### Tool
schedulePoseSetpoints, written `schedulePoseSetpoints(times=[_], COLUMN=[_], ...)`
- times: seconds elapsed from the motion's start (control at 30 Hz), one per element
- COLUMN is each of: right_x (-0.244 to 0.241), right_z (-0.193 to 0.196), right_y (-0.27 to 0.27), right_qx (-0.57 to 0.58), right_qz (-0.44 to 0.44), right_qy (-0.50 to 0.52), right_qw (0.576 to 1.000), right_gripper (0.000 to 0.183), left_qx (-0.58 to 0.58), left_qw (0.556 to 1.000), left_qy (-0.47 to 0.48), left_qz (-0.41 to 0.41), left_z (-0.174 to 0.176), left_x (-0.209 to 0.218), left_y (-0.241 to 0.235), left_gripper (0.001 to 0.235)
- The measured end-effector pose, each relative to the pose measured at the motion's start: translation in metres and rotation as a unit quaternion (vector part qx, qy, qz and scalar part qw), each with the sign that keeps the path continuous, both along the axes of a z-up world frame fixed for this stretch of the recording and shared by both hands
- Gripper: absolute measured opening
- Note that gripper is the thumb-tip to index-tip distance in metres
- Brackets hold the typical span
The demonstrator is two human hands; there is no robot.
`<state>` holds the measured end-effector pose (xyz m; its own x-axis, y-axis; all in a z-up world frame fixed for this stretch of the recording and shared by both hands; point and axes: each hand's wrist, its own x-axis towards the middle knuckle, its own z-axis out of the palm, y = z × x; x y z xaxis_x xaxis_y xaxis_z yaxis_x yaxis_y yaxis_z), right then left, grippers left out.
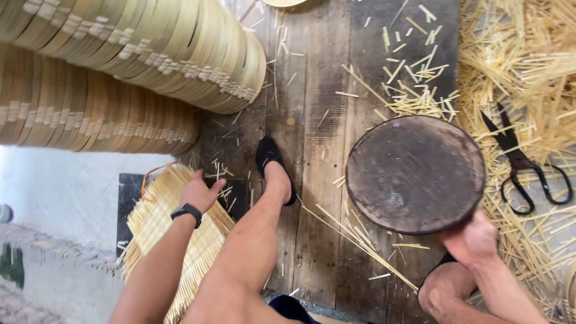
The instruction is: Weaving bamboo strips into a circular frame and using industrial scissors to trim the excess material to create a finished tray.
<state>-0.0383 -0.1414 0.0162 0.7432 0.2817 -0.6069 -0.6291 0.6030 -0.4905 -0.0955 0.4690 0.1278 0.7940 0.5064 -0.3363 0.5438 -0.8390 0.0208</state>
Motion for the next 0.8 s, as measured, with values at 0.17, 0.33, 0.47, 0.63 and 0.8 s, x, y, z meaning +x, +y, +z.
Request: schedulePoseSetpoints(times=[0.17, 0.33, 0.47, 0.63, 0.8], right_x=[-0.017, -0.047, -0.059, -0.060, -0.061], right_z=[0.048, -0.026, -0.051, -0.070, -0.068], right_y=[0.000, -0.004, 0.006, -0.008, -0.008], right_qx=[-0.101, -0.078, -0.136, -0.263, -0.255], right_qz=[0.039, 0.225, 0.439, 0.414, 0.359], right_qy=[0.023, 0.033, 0.080, 0.023, 0.041], right_qw=[0.994, 0.971, 0.884, 0.871, 0.897], right_gripper=[0.068, 0.063, 0.057, 0.052, 0.050], left_qx=[0.167, 0.013, 0.018, -0.026, 0.180], left_qw=[0.971, 0.932, 0.934, 0.941, 0.952], left_qy=[-0.033, -0.014, -0.065, -0.108, -0.133], left_qz=[0.168, 0.362, 0.351, 0.320, 0.211], left_z=[-0.064, -0.074, -0.076, -0.023, 0.038], left_x=[-0.102, -0.136, -0.147, -0.143, -0.157], left_y=[0.050, 0.057, 0.077, 0.089, 0.088], left_gripper=[0.110, 0.076, 0.066, 0.041, 0.031])
